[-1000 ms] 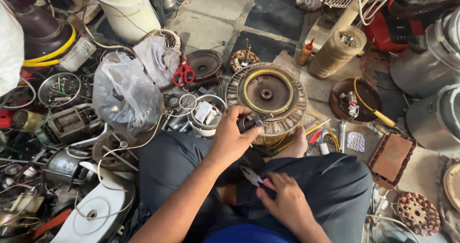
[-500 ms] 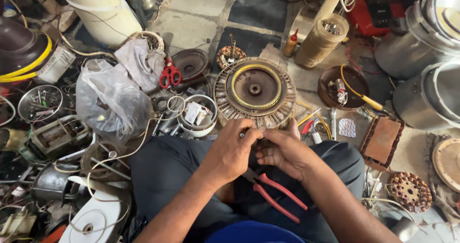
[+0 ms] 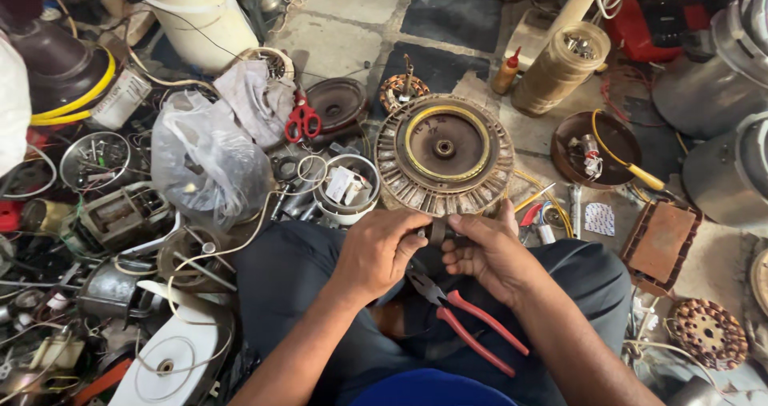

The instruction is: The person marks a circular metal component with a marker, then uses pliers to remove a metal spring and a small cylindrical part from the center of the component. They inspect the removed parts and place them back into the component.

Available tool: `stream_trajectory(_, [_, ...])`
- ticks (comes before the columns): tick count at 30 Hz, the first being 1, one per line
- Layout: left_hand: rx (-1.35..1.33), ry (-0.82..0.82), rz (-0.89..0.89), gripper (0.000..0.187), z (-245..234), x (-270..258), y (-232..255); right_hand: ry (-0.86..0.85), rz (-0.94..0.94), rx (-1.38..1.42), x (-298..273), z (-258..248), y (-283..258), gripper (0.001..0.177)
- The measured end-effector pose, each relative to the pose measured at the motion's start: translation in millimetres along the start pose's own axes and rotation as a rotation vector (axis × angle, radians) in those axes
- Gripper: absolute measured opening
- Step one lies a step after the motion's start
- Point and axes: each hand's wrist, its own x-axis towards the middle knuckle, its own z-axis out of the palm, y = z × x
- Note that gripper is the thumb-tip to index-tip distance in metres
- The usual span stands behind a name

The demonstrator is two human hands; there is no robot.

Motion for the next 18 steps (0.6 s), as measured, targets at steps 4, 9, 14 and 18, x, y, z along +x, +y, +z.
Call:
stream_trajectory(4, [0.062, 0.037, 0.120, 0.024, 8.2, -2.3, -2.4, -0.072, -0.006, -0.042, 6.0, -18.2, 5.3, 0.041])
stream_trajectory(9, [0.212, 0.065, -0.083, 0.020, 30.3, -8.0, -7.3, -0.267, -0.317, -0.347, 4.2, -16.8, 9.0, 0.032])
stream_trajectory(14, [0.100, -0.074, -0.628, 0.040, 35.5, -0.8, -33.5, -0.190, -1.468, -1.603, -20.0, -4.4, 5.4, 0.033])
stream_trajectory(18, [0.213, -0.095, -0.573, 0.043, 30.7, 0.2, -34.5, -0.268, -1.407, -1.529, -20.6, -8.0, 15.4, 0.040])
